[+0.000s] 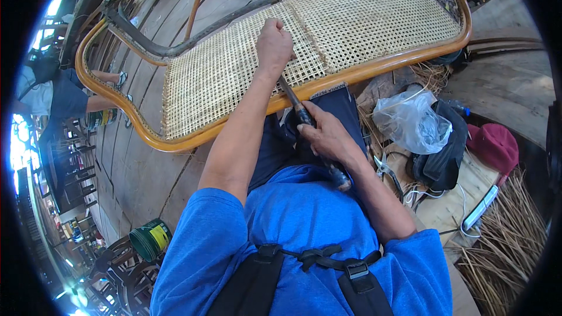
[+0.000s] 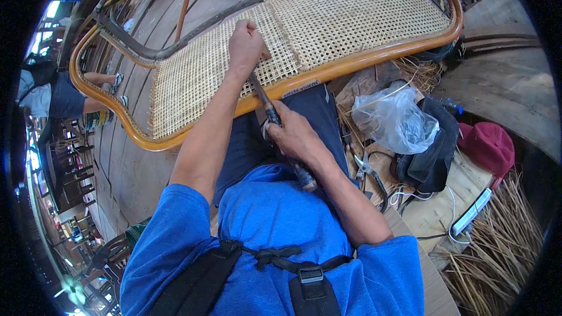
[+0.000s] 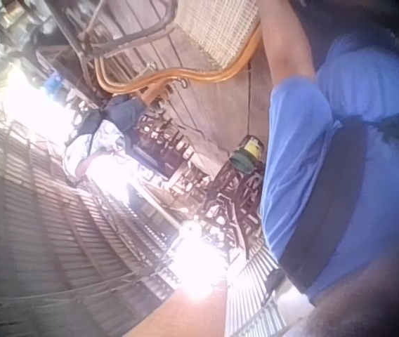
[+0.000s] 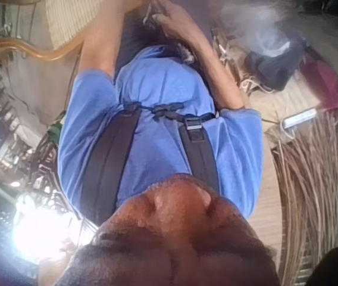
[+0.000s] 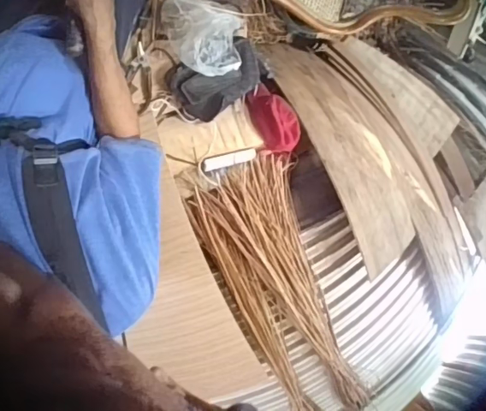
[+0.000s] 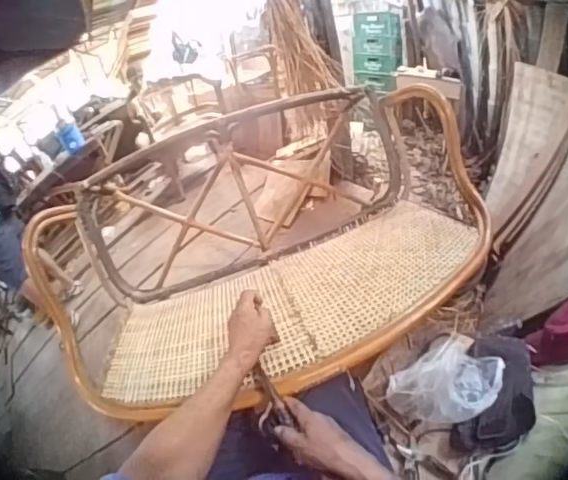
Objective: Replacing or securing woven cane webbing on a rattan chair using a hammer and wooden block.
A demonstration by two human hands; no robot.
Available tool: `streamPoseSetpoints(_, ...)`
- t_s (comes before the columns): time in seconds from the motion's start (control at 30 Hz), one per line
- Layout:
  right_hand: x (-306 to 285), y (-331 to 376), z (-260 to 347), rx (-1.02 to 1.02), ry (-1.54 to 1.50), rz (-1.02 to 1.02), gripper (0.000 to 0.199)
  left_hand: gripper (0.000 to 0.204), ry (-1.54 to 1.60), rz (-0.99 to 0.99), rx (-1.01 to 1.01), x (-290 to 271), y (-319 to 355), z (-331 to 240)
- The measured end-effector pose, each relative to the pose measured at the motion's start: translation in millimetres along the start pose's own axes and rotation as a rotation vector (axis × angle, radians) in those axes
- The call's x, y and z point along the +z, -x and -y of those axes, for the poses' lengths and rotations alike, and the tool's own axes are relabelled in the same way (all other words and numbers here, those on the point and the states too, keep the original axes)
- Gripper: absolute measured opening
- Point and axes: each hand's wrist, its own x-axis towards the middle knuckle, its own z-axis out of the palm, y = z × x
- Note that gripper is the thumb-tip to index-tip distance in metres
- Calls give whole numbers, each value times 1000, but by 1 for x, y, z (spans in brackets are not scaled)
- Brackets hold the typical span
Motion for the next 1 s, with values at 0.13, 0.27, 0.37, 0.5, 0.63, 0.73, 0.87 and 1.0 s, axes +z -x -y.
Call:
streamPoseSetpoints(0.13,-11,-16,6,10,-36,32,46,15,-2,36,-16,7,-5,2)
streamPoseSetpoints(0.27,-9,-7,5,21,28,0,42,15,-32,73,-25,5,-5,1)
streamPoseSetpoints(0.37,-9,13,-5,-37,67,-16,45,12,-17,-29,49,-5,-2,-9)
streamPoseSetpoints(0.5,-11,26,2,38,56,11,49,12,86,-5,49,-5,13,-17)
streamPoseSetpoints(0.63,-8,24,-9,11,34,12,50,13,13,-48,97,2,14,-12)
streamPoseSetpoints(0.73,-2,17,-20,-130,10,-96,47,13,10,-63,94,2,17,-20)
streamPoseSetpoints(0.87,-7,20,-12,-76,-20,-90,48,13,55,-92,121,1,21,-17)
streamPoseSetpoints(1.0,-7,18,-17,-85,-25,-84,48,14,32,-34,99,-1,28,-25)
